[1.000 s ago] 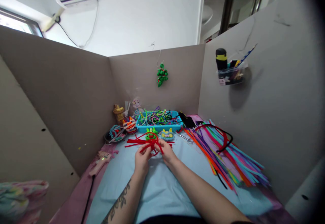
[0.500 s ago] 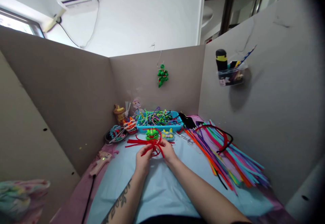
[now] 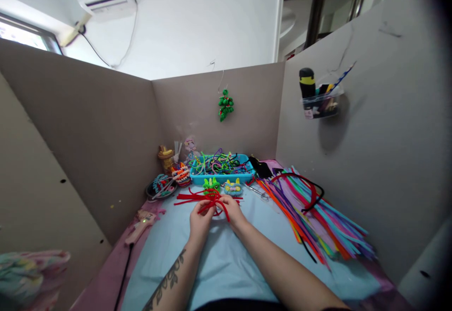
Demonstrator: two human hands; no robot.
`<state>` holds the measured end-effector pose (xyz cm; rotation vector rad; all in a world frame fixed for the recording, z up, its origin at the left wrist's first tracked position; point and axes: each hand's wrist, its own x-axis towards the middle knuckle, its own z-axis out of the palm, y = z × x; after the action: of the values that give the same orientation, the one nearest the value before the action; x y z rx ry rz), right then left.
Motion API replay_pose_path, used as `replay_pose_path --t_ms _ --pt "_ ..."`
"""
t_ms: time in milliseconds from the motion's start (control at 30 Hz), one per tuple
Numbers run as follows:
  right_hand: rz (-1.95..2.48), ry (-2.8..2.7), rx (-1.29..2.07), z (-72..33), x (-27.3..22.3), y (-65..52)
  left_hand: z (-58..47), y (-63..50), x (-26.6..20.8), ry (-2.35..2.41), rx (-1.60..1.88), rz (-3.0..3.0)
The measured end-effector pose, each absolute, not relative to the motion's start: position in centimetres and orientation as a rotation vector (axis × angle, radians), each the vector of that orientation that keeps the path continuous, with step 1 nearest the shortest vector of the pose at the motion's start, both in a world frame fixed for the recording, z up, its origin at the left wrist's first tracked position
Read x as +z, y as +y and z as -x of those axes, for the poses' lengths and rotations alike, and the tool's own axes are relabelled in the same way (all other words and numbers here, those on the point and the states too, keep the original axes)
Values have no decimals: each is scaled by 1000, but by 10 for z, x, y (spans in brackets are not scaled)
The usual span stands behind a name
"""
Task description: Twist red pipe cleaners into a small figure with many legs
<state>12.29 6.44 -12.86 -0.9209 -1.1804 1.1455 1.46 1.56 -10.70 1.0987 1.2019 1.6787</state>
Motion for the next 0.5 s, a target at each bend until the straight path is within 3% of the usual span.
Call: replay_pose_path --t_ms 333,500 --pt "968 -1329 748 -160 -116 83 -5 21 -112 1049 1578 -916" --pt "791 -1643 763 -164 -114 82 -2 18 -106 957 1477 -817"
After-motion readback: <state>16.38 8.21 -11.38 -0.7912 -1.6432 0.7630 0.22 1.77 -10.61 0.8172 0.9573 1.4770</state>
